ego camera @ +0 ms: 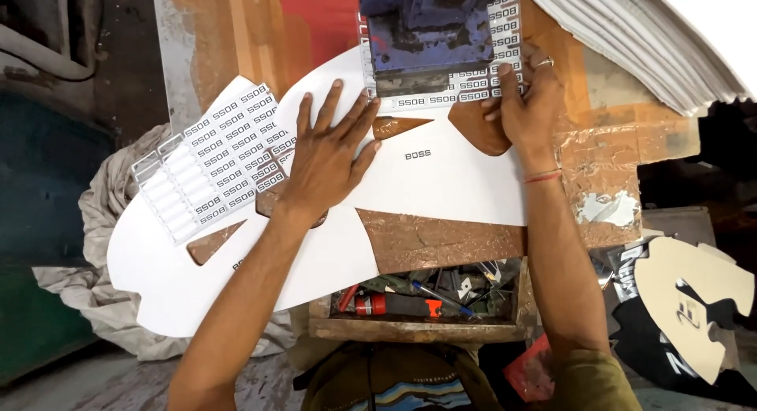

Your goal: Applying brand labels to shaped fabric pieces using a stamping machine.

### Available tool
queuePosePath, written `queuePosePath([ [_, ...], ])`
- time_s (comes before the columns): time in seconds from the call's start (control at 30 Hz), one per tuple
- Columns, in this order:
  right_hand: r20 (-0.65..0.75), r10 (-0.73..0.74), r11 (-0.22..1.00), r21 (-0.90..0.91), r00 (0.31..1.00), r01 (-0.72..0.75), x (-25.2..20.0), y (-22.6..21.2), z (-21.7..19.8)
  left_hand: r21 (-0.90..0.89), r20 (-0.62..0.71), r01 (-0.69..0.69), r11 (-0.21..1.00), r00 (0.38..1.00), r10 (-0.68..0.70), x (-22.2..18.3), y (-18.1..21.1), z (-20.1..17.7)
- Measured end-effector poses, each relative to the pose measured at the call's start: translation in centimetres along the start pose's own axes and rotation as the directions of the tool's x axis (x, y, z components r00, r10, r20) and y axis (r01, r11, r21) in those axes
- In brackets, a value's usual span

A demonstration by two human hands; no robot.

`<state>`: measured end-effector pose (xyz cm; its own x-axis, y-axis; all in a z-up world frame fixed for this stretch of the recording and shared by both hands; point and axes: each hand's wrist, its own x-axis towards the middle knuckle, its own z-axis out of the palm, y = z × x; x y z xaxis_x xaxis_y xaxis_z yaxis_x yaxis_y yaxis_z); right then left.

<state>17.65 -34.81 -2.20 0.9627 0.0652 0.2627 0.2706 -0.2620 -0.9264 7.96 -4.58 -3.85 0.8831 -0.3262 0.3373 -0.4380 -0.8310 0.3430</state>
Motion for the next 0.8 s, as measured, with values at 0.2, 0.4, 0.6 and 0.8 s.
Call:
queuePosePath([
  [0.2, -0.027, -0.025, 0.999, -0.038, 0.999, 0.024, 0.22, -0.44, 0.1, 0.008, -0.023, -0.011, 1.0, 1.0, 0.011, 0.17, 0.06, -0.04],
  [0.4, -0.027, -0.027, 0.998, -0.055, 0.999, 0.026, -0.22, -0.6, 0.25, -0.007, 0.0, 0.005, 1.0, 1.0, -0.005, -0.11, 0.29, -0.26],
  [0.6, -0.025, -0.022, 0.998, -0.062, 0.999, 0.02, -0.36, -0.24, 0.16, -0.013, 0.012, 0.016, 1.0, 1.0, -0.016, -0.06, 0.42, -0.26],
  [0.8, -0.014, -0.051, 0.997, -0.058, 0.999, 0.05, 0.05, -0.3, 0.22, -0.014, -0.006, 0.008, 1.0, 1.0, -0.008, 0.08, 0.3, -0.29],
])
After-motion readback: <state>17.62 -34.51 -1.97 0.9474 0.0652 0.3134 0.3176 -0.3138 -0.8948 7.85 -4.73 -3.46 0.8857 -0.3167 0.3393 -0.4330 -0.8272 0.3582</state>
